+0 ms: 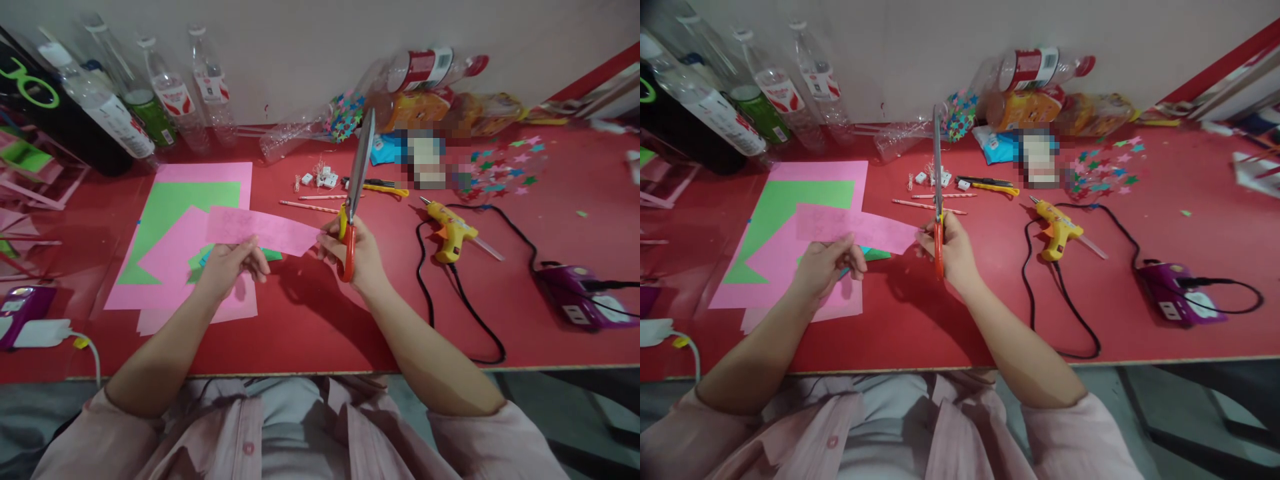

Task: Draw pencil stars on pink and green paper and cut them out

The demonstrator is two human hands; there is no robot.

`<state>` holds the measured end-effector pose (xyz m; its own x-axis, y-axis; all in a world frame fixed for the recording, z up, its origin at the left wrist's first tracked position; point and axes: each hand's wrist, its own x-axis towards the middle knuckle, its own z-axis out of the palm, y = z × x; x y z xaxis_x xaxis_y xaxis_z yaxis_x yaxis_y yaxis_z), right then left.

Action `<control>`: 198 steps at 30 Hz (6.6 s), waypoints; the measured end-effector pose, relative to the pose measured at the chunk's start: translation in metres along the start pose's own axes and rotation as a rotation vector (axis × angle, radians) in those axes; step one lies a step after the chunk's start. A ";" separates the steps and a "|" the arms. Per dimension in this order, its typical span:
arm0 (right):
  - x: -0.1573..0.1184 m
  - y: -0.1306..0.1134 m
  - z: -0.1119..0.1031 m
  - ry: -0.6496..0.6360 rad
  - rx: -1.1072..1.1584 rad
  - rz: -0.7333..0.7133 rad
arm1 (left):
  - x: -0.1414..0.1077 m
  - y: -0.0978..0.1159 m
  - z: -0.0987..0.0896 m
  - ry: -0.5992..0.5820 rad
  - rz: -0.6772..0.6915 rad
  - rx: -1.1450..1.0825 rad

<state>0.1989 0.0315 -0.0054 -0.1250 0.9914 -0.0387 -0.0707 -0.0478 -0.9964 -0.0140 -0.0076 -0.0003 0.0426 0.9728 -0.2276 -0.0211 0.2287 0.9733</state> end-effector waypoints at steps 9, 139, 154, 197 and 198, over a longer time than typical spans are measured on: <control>0.011 -0.015 -0.030 0.041 -0.665 -0.073 | 0.014 0.032 -0.055 0.413 0.157 -0.211; -0.045 0.007 -0.003 -0.299 -1.112 -0.743 | -0.036 0.035 0.000 -0.323 0.286 1.171; -0.063 0.002 -0.007 -0.609 -1.190 -0.348 | -0.019 0.037 -0.019 -0.275 0.225 1.022; -0.021 -0.026 0.029 -0.342 -0.993 -0.771 | -0.013 0.021 -0.010 -0.338 0.288 1.152; -0.016 -0.026 0.024 -0.317 -0.917 -0.705 | -0.014 0.021 -0.012 -0.330 0.272 1.143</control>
<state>0.1790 0.0137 0.0226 -0.5892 0.6844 0.4295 0.4936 0.7257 -0.4793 -0.0266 -0.0157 0.0231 0.4292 0.8897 -0.1554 0.8147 -0.3071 0.4919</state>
